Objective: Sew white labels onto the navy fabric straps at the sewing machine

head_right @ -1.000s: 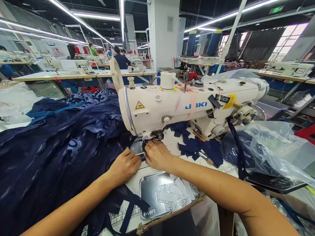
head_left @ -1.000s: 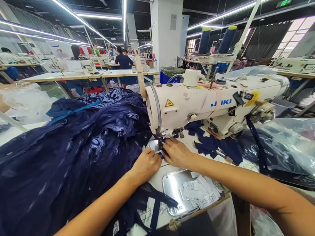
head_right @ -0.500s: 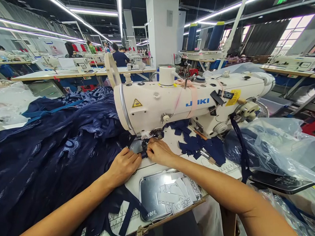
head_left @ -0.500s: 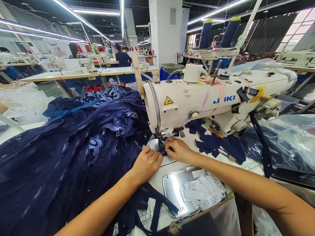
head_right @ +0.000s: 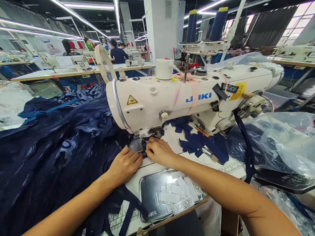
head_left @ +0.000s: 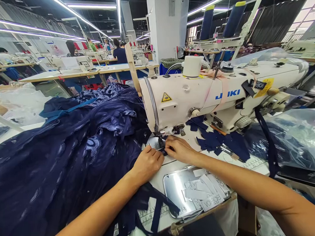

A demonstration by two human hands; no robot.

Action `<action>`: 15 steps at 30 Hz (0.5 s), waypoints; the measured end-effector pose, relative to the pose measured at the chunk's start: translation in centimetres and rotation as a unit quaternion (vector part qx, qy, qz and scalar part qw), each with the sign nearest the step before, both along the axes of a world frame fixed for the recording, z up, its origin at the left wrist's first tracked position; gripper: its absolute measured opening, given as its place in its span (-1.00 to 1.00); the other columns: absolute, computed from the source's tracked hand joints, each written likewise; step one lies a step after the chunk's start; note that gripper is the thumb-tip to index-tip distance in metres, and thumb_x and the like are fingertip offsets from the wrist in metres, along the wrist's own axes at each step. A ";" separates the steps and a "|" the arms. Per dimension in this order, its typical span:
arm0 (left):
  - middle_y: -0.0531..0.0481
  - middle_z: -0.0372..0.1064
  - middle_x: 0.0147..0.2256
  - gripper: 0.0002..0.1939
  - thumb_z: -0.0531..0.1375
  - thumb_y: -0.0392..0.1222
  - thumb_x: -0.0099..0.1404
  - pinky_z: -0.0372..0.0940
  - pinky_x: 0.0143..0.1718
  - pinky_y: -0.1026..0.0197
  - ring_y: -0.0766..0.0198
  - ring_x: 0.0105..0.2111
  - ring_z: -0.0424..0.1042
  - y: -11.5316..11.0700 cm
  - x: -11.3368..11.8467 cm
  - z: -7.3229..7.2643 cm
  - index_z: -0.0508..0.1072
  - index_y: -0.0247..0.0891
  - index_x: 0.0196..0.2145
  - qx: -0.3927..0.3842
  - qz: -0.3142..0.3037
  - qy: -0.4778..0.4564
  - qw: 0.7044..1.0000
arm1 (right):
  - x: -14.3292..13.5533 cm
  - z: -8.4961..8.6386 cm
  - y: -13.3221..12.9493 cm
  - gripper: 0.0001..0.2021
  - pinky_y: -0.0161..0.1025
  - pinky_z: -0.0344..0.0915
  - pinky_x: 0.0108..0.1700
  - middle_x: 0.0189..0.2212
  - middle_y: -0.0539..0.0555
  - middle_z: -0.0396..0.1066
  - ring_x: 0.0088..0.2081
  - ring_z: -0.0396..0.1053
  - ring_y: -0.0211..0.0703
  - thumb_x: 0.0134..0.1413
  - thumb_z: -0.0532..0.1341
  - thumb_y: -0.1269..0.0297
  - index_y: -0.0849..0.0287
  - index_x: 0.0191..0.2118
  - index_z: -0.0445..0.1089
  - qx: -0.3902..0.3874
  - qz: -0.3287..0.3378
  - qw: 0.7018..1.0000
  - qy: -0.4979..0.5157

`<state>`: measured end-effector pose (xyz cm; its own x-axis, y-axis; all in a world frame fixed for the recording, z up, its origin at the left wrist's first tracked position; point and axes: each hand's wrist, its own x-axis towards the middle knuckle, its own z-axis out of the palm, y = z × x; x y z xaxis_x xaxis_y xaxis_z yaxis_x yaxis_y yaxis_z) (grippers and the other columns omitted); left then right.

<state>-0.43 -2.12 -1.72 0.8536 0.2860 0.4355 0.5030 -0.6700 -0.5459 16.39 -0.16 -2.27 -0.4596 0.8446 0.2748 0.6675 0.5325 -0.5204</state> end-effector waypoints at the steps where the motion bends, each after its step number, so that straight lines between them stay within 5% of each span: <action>1: 0.02 0.26 -0.62 -0.77 -0.05 -0.45 0.19 0.04 -0.47 0.18 0.27 -0.59 0.23 0.0 0.0 0.0 0.33 -0.35 -0.53 -0.002 0.001 0.001 1.000 | 0.1 0.0 0.0 -0.89 -0.31 0.15 -0.31 -0.43 0.01 0.28 -0.37 0.24 -0.27 -0.02 0.12 0.47 0.25 -0.51 0.31 -0.004 0.006 1.000 0.016; 7: 0.02 0.27 -0.61 -0.79 -0.02 -0.44 0.17 0.06 -0.43 0.18 0.27 -0.58 0.24 0.1 -0.1 -0.2 0.32 -0.34 -0.54 -0.020 0.008 0.008 1.000 | 0.9 -0.2 -0.4 -0.84 -0.25 0.20 -0.16 -0.32 0.03 0.34 -0.25 0.26 -0.24 0.00 0.14 0.48 0.19 -0.31 0.42 -0.009 0.052 0.998 0.045; 15: -0.02 0.32 -0.53 -0.84 0.03 -0.40 0.16 0.09 -0.44 0.16 0.25 -0.49 0.28 -0.3 -0.7 0.6 0.34 -0.33 -0.53 -0.069 0.038 0.007 0.997 | 0.0 0.0 -2.7 -0.81 -0.20 0.24 -0.32 -0.30 0.16 0.27 -0.26 0.19 -0.08 0.04 0.04 0.52 0.30 -0.27 0.37 0.166 0.058 0.955 -0.239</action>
<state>-1.15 -2.42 -1.08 0.8329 0.4070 0.3749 0.5482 -0.6996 -0.4584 16.35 -2.88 -2.22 -0.6850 0.6831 0.2534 0.7128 0.7003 0.0390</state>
